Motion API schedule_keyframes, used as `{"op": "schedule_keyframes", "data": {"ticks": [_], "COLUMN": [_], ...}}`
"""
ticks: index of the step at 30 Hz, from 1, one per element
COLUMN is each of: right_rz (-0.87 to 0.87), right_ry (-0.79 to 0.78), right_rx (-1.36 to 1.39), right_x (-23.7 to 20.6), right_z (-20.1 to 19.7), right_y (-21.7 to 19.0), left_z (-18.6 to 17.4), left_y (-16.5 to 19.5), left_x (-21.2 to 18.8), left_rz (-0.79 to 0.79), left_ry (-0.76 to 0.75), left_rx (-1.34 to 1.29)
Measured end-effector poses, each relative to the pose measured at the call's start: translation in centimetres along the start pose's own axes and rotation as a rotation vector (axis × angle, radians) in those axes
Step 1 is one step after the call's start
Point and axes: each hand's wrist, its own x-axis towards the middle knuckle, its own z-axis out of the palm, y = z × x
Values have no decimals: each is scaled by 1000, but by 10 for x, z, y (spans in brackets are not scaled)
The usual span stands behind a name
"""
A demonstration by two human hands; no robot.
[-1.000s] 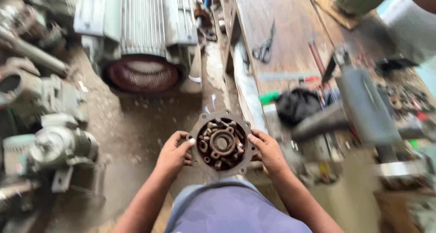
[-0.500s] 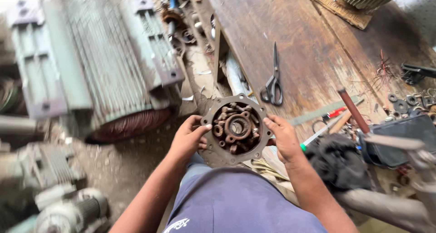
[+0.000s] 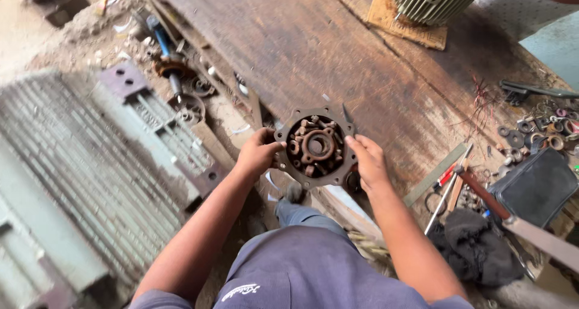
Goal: The person picks up a circular metal component and places it on a workbench. They then pick up a cylindrical metal housing and use a green-handled tool to scrape the inside surface. They also use red-handled pliers to remove small debris from the housing.
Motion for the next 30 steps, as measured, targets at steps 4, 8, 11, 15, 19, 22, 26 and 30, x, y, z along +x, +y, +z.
{"op": "schedule_keyframes", "data": {"ticks": [4, 8, 11, 15, 19, 22, 26, 30], "right_rz": [-55, 121, 162, 124, 89, 94, 155, 191], "right_ry": [-24, 4, -35, -88, -150, -162, -172, -194], "right_rx": [-96, -141, -148, -143, -121, -124, -114, -79], "right_x": [49, 78, 91, 112, 132, 149, 172, 202], "right_z": [18, 33, 38, 42, 50, 62, 83, 111], "right_y": [-3, -6, -1, 10, 18, 19, 16, 11], "left_z": [0, -9, -18, -34, -46, -57, -70, -89], "left_y": [27, 40, 38, 41, 48, 60, 85, 117], "left_x": [47, 85, 109, 138, 161, 177, 204, 238], "left_rz": [-27, 12, -43, -84, -95, -71, -47, -28], "left_ry": [159, 188, 186, 154, 146, 176, 195, 206], "left_rx": [351, 404, 393, 377, 298, 341, 435, 488]}}
